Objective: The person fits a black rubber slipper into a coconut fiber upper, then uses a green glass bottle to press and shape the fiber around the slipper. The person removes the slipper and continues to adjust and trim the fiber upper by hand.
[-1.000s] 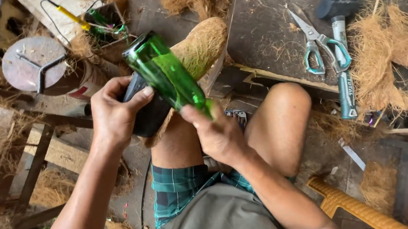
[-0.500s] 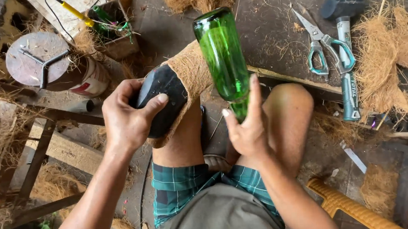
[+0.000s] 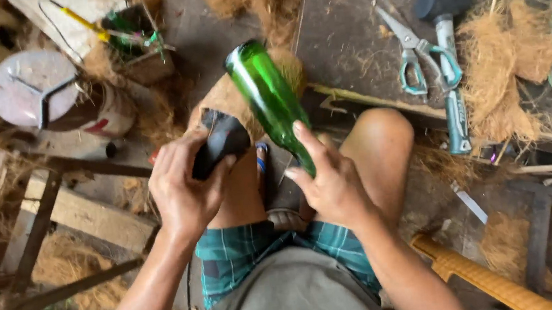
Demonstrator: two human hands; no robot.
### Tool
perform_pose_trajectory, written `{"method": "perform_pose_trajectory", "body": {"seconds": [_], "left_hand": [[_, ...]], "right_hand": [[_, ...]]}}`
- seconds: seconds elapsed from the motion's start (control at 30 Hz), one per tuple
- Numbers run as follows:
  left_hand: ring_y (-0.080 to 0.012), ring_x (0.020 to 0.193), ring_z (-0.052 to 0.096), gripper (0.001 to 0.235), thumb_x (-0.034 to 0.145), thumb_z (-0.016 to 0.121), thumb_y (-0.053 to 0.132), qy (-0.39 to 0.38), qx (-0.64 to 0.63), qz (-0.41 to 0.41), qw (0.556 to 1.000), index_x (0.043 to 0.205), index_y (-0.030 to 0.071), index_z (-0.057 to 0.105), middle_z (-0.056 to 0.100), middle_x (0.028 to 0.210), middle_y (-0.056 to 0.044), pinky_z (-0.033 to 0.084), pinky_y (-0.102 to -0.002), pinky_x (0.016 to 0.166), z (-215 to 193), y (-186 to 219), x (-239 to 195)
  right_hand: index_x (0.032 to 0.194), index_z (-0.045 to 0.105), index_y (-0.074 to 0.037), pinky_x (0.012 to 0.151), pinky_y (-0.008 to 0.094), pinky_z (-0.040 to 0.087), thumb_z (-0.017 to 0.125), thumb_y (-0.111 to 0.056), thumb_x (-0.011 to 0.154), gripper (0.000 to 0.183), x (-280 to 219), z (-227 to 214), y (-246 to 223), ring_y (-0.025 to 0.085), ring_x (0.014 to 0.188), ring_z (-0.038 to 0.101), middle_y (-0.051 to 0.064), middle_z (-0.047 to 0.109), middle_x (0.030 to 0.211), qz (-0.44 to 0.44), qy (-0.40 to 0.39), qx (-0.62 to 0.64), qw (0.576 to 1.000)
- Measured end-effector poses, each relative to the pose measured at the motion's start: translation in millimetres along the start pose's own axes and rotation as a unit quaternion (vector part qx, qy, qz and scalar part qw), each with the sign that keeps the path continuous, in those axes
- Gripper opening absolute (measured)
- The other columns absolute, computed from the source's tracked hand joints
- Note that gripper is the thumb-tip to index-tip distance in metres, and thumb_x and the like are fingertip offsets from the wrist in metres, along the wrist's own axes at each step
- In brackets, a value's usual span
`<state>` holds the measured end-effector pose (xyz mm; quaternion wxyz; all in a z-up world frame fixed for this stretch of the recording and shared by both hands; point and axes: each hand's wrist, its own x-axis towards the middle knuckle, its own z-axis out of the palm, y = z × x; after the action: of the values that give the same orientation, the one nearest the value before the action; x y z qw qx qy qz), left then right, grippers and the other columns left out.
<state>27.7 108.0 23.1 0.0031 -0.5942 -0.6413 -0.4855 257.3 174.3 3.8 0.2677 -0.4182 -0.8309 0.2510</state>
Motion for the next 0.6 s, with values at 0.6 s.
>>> {"method": "perform_pose_trajectory", "body": {"seconds": [0.6], "left_hand": [[-0.0291, 0.095, 0.067, 0.023, 0.099, 0.063, 0.019, -0.060, 0.089, 0.199, 0.974, 0.112, 0.000, 0.067, 0.071, 0.110, -0.013, 0.056, -0.044, 0.088, 3, 12, -3]], "right_hand": [[0.145, 0.040, 0.001, 0.101, 0.032, 0.063, 0.066, 0.005, 0.089, 0.062, 69, -84, -16, 0.022, 0.102, 0.069, 0.019, 0.065, 0.132, -0.146, -0.191, 0.034, 0.970]]}}
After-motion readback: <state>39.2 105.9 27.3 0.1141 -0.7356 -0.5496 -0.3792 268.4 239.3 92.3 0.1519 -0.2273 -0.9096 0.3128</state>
